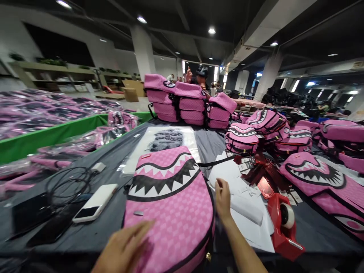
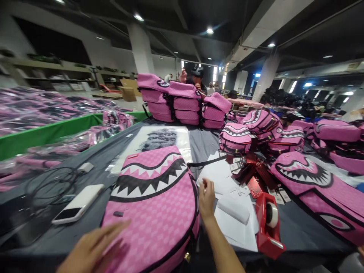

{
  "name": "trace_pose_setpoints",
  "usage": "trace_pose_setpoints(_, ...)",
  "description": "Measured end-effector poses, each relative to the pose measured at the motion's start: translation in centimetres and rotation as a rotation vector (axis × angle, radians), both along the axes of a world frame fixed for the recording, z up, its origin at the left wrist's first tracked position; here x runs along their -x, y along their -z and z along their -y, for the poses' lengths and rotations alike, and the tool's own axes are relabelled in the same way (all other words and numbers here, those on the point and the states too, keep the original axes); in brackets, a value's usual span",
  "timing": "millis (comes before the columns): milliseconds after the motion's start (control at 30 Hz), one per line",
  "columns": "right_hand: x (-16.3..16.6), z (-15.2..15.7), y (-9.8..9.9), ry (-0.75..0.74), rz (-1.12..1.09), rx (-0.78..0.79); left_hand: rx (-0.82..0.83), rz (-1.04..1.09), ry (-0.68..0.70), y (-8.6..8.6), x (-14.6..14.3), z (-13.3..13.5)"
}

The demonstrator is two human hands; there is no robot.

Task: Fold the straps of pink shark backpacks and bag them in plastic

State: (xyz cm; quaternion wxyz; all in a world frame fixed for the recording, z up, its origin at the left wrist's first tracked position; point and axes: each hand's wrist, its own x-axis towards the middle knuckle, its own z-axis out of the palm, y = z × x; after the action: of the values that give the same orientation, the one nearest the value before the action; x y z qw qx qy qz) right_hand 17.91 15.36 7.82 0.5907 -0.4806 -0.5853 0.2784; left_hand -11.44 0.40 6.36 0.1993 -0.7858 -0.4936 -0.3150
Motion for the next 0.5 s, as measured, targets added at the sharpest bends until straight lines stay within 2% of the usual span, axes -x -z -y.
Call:
trace_pose_setpoints(33, -0.1, 2.9, 0.7, 0.012, 0.095, -0.147, 0.032, 0.005, -0.059, -0.4, 1.9, -0.8)
trace_pose_setpoints(67, 0.0, 5.7, 1.5, -0.04, 0.201, -0.335, 0.078, -0.034, -0.085, -0.8, 3.5, -1.6)
trace_pose_setpoints(133, 1.0, 10.4, 2.6, -0.25, 0.395, -0.746, 0.185, -0.146, -0.103, -1.8, 5.5, -3.4)
trace_pose_setpoints(167, 1.8, 11.9, 2.9, -0.321, 0.476, -0.854, 0.271, -0.222, -0.083, -2.4, 5.8, -4.3)
trace_pose_setpoints(233, 3.5, 13.4, 2.9, -0.342, 0.589, -0.893, 0.378, -0.377, -0.03, -3.6, 5.3, -5.8)
trace_pose_setpoints(333, 4.9, 12.9, 2.5, -0.243, 0.619, -0.831, 0.379, -0.521, 0.045, -4.6, 3.5, -6.1)
trace_pose_setpoints(433, 5.2, 12.1, 2.1, -0.237, 0.619, -0.826, 0.308, -0.575, 0.201, -4.2, 2.3, -3.5)
trace_pose_setpoints(500, 5.1, 11.9, 1.6, -0.243, 0.61, -0.781, 0.248, -0.524, 0.232, -3.3, 2.0, -0.7)
